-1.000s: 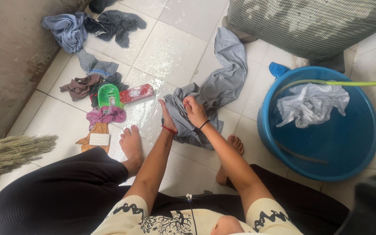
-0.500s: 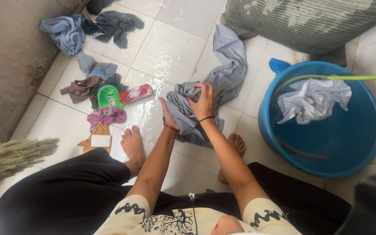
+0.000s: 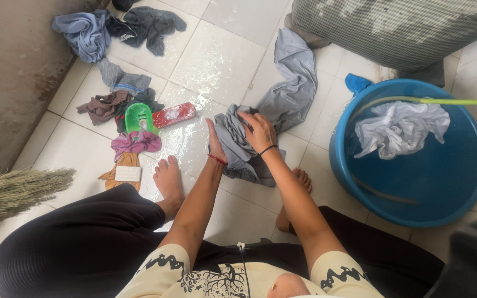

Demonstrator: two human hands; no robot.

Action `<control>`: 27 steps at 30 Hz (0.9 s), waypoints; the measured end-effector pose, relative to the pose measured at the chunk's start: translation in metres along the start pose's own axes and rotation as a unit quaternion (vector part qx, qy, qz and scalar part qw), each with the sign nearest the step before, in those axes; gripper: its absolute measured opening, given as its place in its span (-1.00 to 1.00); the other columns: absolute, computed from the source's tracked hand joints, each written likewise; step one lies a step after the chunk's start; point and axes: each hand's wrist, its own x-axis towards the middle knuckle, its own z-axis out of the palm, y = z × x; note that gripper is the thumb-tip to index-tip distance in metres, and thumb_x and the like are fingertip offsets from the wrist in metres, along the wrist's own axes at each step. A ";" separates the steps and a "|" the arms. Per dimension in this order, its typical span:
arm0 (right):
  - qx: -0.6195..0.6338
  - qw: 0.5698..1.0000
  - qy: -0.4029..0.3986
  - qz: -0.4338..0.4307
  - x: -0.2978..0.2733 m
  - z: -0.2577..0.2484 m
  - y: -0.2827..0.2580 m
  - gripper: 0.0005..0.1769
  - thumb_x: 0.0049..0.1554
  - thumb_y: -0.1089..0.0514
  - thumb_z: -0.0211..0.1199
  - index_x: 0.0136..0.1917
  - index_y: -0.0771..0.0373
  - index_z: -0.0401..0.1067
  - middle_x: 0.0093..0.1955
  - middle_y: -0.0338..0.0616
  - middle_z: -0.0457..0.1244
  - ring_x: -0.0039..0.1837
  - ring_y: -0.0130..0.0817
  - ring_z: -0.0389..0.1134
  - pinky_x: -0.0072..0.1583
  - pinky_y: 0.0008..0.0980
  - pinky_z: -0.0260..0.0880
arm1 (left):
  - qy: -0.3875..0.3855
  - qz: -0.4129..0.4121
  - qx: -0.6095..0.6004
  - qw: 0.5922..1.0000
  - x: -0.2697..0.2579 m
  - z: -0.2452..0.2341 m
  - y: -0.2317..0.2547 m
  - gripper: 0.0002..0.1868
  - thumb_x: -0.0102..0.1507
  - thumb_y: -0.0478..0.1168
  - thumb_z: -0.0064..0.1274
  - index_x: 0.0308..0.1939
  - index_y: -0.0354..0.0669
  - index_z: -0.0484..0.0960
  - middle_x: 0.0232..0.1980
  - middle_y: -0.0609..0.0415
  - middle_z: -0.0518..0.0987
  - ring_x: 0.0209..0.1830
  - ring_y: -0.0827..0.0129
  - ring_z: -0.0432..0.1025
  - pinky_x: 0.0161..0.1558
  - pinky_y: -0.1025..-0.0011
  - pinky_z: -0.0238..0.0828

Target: The person scrubs a pair of grey trousers on a tiled floor using a red brush and soap. They repeatedly rub the fabric, flip the trousers over to clean different sections, and wring out the garment to remove excess water.

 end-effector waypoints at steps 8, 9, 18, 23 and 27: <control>0.041 0.971 0.082 -0.223 -0.032 0.005 -0.018 -0.64 0.23 0.00 0.35 0.19 0.19 0.39 0.05 -0.05 0.30 0.09 -0.03 0.35 0.12 -0.12 0.34 | -0.036 0.001 -0.148 0.988 0.005 0.017 0.019 0.26 0.11 0.65 -0.18 0.59 -0.21 0.08 0.57 -0.08 0.20 0.52 0.09 0.13 0.48 0.16 0.10; 0.025 0.971 0.075 -0.226 -0.040 0.008 -0.022 -0.60 0.21 -0.05 0.35 0.19 0.20 0.38 0.07 -0.05 0.29 0.10 -0.02 0.33 0.13 -0.11 0.33 | -0.013 0.009 -0.138 0.990 0.005 0.017 0.020 0.26 0.13 0.66 -0.19 0.60 -0.22 0.08 0.58 -0.09 0.21 0.53 0.10 0.14 0.49 0.17 0.10; -0.085 0.995 0.048 -0.010 -0.050 0.048 0.004 -0.66 0.14 0.07 0.32 0.15 0.12 0.33 0.06 -0.09 0.34 0.17 -0.01 0.36 0.22 0.00 0.24 | -0.215 -0.014 0.075 0.974 0.007 0.007 0.036 0.19 0.21 0.53 0.01 0.63 -0.20 0.04 0.49 -0.17 0.32 0.46 0.10 0.25 0.40 0.12 0.21; -0.042 0.968 -0.001 0.245 -0.033 0.070 0.101 -0.70 0.24 0.13 0.18 0.24 -0.02 0.31 0.01 0.04 0.39 0.09 0.10 0.40 0.09 0.07 0.36 | -0.233 -0.156 0.605 0.745 -0.011 0.012 0.078 0.08 0.23 0.25 0.18 0.60 -0.16 -0.02 0.47 -0.06 0.36 0.30 0.10 0.35 0.15 0.27 0.43; -0.097 0.911 0.014 0.401 -0.036 0.035 0.178 -0.68 0.19 -0.05 0.28 0.20 -0.07 0.36 0.05 0.05 0.37 0.13 0.10 0.39 0.10 0.02 0.38 | -0.318 -0.103 0.723 0.605 -0.004 0.003 0.140 -0.07 0.17 0.01 0.21 0.58 0.17 0.14 0.41 -0.06 0.35 0.27 0.11 0.39 0.09 0.24 0.55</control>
